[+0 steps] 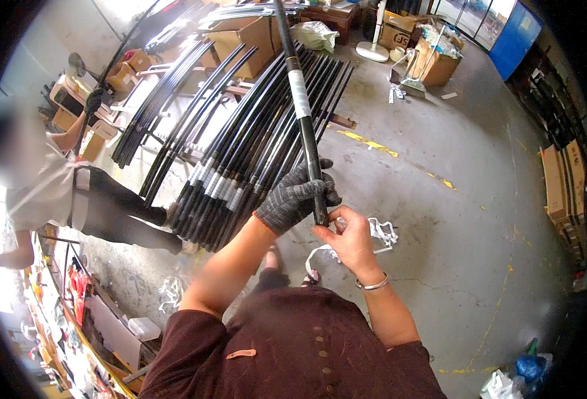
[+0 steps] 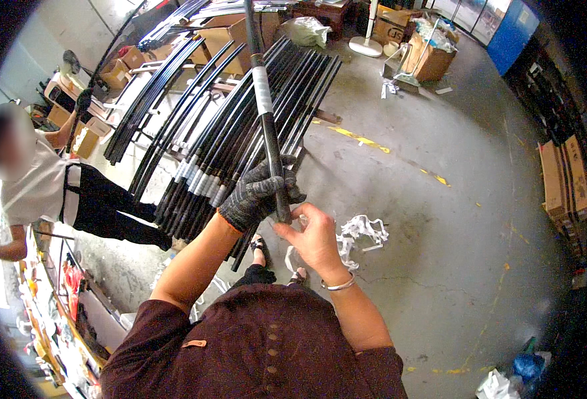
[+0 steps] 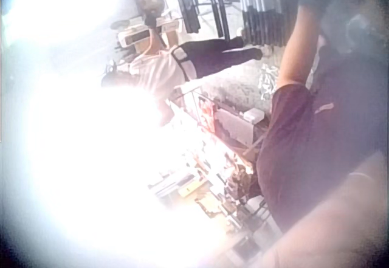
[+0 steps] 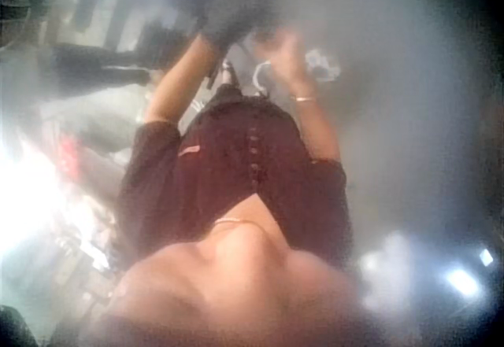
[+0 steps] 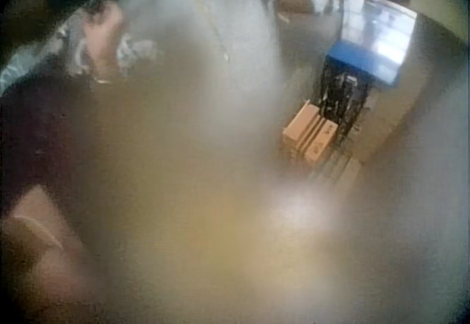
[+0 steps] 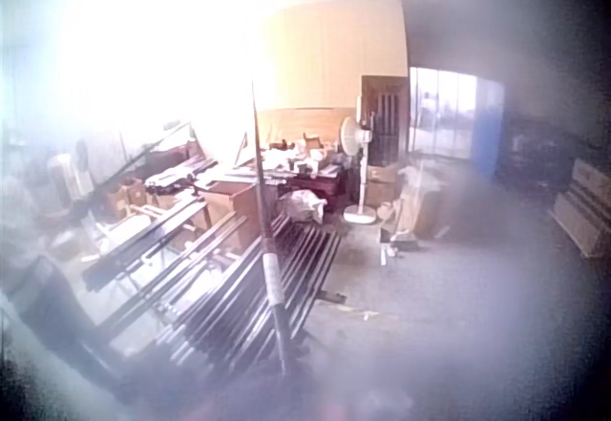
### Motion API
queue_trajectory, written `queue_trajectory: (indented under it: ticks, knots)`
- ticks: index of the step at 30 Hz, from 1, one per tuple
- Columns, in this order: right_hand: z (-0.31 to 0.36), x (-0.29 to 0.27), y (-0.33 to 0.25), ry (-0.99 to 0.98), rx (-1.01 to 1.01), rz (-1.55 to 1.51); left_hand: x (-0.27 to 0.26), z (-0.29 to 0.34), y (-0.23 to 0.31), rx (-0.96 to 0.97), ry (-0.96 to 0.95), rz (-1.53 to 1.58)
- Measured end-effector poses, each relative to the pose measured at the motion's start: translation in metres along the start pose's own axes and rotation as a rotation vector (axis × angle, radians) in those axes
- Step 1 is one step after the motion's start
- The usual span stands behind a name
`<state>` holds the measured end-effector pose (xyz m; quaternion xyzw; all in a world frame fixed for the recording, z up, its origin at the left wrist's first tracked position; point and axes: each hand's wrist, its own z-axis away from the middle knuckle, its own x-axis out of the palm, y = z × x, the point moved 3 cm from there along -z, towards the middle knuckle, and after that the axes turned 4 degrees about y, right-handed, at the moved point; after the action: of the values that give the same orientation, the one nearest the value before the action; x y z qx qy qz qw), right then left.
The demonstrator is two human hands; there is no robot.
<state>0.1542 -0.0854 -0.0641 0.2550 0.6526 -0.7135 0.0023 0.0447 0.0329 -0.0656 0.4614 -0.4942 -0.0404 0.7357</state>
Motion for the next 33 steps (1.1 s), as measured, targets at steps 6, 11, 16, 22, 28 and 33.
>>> queue_trajectory:
  ticks: [6,11,16,22,28,33]
  knots:
    - [0.003,-0.013,-0.016,0.208,-0.312,0.166,-0.006,0.000,-0.002,0.010,0.041,0.032]
    - [-0.004,-0.009,-0.017,0.185,-0.346,0.392,-0.014,-0.002,-0.012,0.063,0.120,-0.024]
    - [-0.011,0.004,-0.021,0.188,-0.425,0.673,-0.018,-0.001,-0.016,0.160,0.185,-0.177]
    - [-0.021,0.014,-0.021,0.190,-0.503,0.498,-0.020,0.002,-0.012,0.243,0.241,-0.452]
    - [-0.005,-0.012,-0.010,0.021,-0.034,-0.216,-0.017,0.009,0.010,0.194,0.227,-0.351]
    - [-0.010,0.008,-0.032,0.074,-0.248,0.420,-0.016,0.011,0.002,0.219,0.230,-0.328]
